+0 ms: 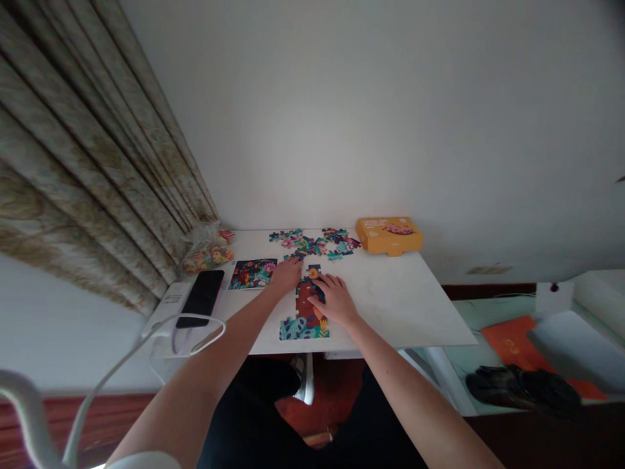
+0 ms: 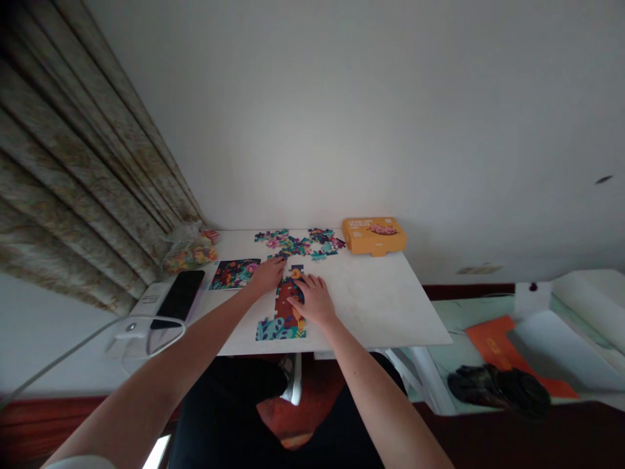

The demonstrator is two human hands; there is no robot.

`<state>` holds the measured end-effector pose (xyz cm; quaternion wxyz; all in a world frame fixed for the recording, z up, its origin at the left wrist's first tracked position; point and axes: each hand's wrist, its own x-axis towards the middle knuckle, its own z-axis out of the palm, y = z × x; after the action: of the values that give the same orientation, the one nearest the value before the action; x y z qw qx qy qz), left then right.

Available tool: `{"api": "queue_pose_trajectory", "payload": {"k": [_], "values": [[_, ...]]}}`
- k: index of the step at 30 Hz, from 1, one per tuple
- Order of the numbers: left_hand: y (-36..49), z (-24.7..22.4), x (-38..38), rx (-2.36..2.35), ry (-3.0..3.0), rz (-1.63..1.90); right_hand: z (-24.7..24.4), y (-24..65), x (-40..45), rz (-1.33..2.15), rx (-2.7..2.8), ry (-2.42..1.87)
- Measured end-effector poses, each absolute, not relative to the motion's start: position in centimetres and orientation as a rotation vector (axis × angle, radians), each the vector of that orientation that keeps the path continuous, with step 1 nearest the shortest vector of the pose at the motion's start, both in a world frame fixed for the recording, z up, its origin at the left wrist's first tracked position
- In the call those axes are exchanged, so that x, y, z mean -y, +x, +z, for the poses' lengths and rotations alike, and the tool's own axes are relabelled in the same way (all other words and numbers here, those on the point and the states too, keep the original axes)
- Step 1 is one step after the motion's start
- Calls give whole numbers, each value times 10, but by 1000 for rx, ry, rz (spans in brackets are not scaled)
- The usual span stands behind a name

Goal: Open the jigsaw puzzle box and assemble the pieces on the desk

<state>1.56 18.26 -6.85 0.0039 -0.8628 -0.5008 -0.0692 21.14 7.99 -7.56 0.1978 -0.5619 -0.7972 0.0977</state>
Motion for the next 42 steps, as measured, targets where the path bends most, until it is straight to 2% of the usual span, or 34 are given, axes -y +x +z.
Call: {"api": "queue_pose_trajectory", "payload": {"k": [8, 21, 30, 36, 42], "values": [[10, -80, -205, 1662, -2666, -347, -73, 212, -81, 291, 2224, -1570], [-9, -93, -135, 1526, -2781, -823, -76, 213, -80, 245, 2186, -1520], [-5, -79, -98, 1263, -3050, -642, -93, 219, -91, 396, 1881, -1408], [-4, -73, -96, 1372, -2964, -725, -105, 240, -122, 552, 1596, -1428], [-3, -80, -102, 1447, -2873, -900, -88, 262, -189, 349, 1764, -1731]]}}
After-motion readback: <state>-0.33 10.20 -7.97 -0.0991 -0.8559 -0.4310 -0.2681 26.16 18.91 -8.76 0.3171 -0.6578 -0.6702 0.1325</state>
